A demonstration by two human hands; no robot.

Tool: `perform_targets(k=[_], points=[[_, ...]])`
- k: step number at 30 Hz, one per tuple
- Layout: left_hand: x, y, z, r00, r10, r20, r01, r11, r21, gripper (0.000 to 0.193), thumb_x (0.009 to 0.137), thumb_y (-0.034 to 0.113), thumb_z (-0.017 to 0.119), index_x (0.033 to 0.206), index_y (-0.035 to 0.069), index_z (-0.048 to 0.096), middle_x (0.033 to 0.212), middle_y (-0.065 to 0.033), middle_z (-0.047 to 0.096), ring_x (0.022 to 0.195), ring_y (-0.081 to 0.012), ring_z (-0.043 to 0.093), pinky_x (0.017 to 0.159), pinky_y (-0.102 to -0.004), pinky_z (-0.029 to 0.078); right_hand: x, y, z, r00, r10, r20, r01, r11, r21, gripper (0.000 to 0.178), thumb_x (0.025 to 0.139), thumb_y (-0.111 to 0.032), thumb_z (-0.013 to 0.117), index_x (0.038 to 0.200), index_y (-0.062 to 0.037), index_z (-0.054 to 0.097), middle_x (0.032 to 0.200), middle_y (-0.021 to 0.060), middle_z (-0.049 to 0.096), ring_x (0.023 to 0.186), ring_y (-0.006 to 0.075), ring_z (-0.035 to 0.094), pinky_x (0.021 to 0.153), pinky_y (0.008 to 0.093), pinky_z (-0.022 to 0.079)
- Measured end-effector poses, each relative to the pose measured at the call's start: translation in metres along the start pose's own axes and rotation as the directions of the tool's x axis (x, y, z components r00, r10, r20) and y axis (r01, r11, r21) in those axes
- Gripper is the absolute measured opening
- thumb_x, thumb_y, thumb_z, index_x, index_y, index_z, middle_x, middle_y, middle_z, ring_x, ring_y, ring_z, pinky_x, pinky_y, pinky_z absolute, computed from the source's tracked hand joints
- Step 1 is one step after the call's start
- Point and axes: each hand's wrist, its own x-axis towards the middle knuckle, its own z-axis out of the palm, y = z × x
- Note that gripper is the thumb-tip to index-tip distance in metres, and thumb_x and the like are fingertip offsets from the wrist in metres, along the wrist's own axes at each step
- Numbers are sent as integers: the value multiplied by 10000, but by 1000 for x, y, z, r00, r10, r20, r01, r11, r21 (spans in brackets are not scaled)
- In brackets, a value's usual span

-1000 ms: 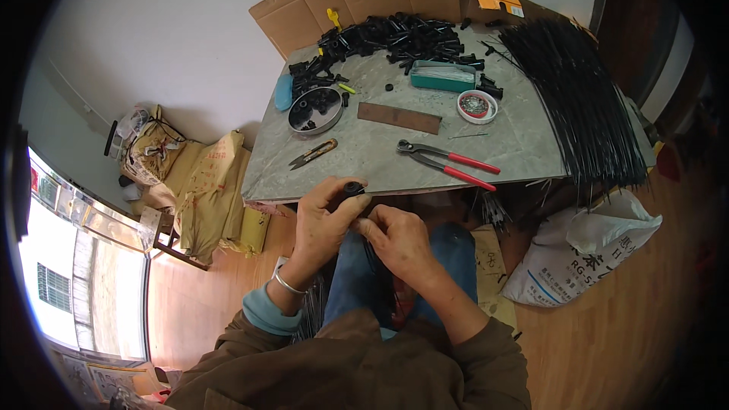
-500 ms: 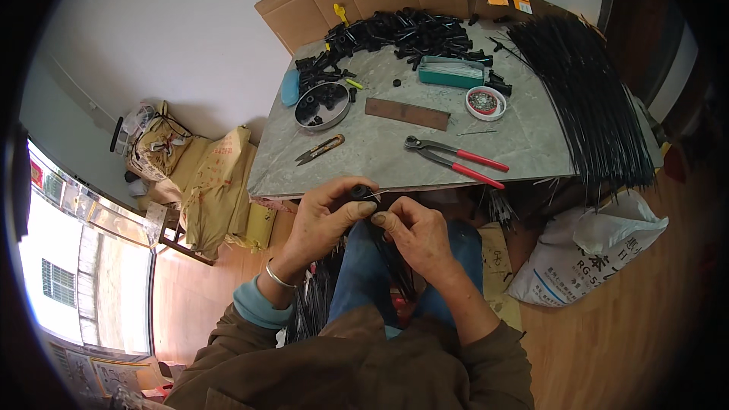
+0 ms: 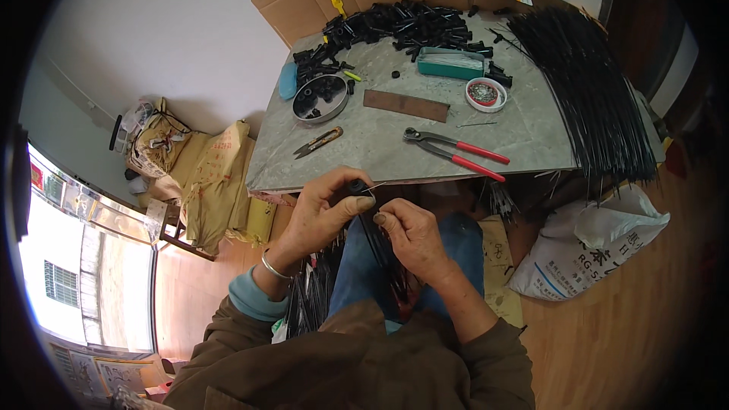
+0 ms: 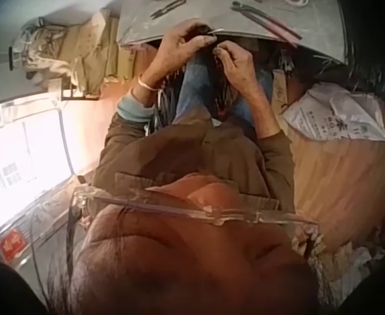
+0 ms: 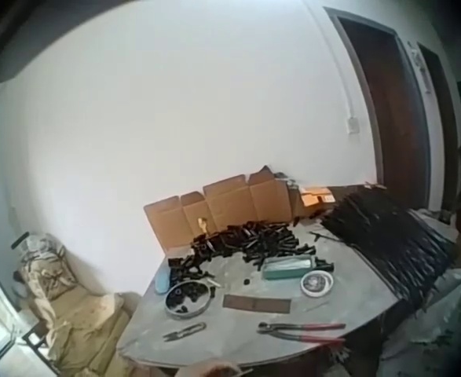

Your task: Manually assembling wire harnesses by inserting wires into connectors and crimping them using pliers.

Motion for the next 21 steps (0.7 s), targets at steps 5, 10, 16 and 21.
perform_targets(k=[5,10,16,21], points=[[-1,-7,-4,998,2,56,0,1000,-21,218,864,173,666,1004,41,563,839,50,491,740,-23,444,642,-174,371,2,-9,-6,980,115,164,-123,992,39,154,891,-105,609,804,21,589,615,46,531,547,96,506,505,266,406],[-1,-6,-10,978,-8,209,31,994,-104,227,880,223,647,957,38,540,894,18,458,827,-52,420,703,-197,364,4,-18,-9,966,132,222,-139,990,18,186,896,-124,618,768,8,589,594,26,525,538,78,488,489,262,393],[3,-15,-10,956,91,279,-59,991,-122,300,910,331,606,891,42,523,902,-11,461,815,-104,426,735,-240,368,4,-14,-5,954,185,235,-208,975,77,204,898,-136,623,748,-2,588,577,15,520,529,73,475,475,263,383],[-1,-23,9,987,116,108,-68,926,-372,337,931,365,575,871,37,522,844,-23,468,793,-116,453,738,-257,396,7,-15,-4,971,166,175,-171,985,18,196,880,-151,650,776,7,602,571,15,526,549,81,503,499,262,411]])
